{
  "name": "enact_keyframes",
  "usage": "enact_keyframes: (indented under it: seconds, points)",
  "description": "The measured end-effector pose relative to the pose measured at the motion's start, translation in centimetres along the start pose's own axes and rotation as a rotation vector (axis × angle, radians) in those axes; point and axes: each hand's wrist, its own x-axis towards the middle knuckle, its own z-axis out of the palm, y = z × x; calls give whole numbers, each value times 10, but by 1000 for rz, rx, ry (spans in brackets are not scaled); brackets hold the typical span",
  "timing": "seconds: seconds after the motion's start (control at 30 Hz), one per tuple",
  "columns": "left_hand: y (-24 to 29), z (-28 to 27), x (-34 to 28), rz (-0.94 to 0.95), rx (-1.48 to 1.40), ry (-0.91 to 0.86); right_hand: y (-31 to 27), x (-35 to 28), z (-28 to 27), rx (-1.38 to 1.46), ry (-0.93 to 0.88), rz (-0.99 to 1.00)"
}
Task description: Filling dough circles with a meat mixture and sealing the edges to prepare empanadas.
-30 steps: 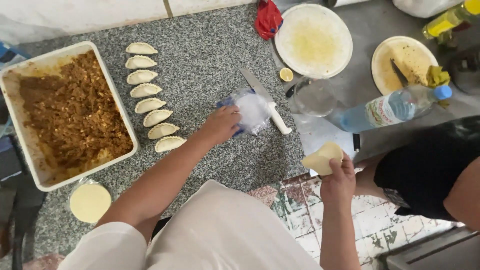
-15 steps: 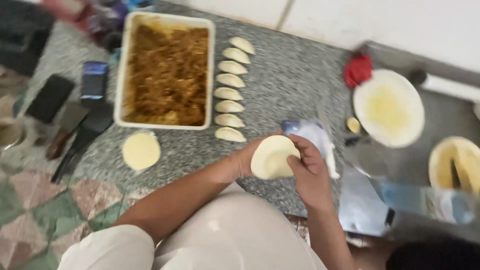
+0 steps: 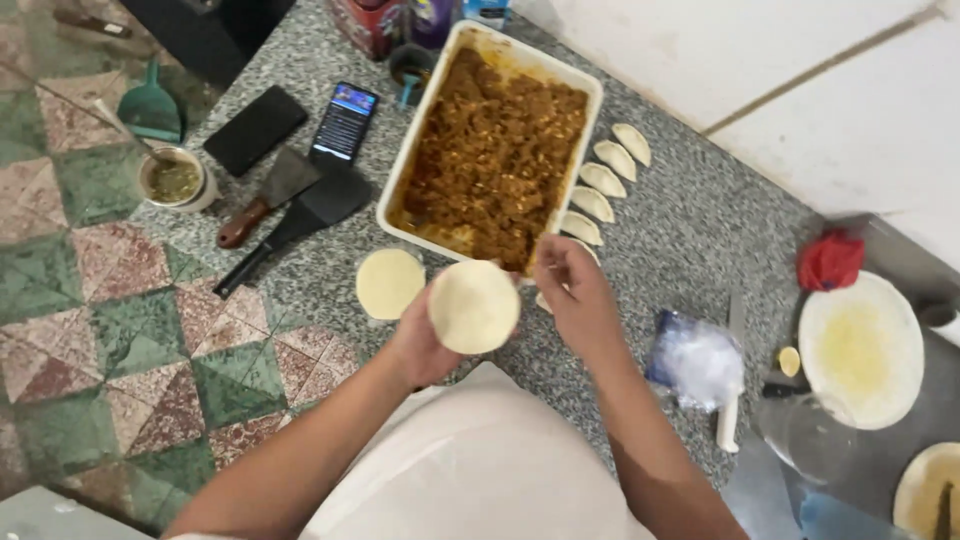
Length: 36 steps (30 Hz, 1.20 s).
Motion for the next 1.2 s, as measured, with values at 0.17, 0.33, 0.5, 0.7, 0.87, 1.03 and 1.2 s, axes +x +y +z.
enact_keyframes:
  seconds: [0.17, 0.33, 0.5, 0.7, 0.87, 1.03, 1.2]
  points:
    - [62, -63, -4, 71, -20, 97, 2, 78, 72, -190, -337, 114]
    - [97, -72, -12, 150, -25, 149, -16, 125, 114, -425, -513, 347]
    - [120, -77, -9, 159, -34, 98, 19, 153, 96, -179, -457, 482]
    - [140, -87, 17, 144, -56, 28, 41, 157, 138, -272, -509, 476]
    - [151, -97, 25, 128, -11, -21, 52, 147, 110, -198, -323, 520]
    - [157, -107, 35, 127, 33, -15, 16, 132, 37, -634, -523, 364]
    - [146, -97, 42, 96, 111, 49, 28, 110, 14, -1442, -585, -253]
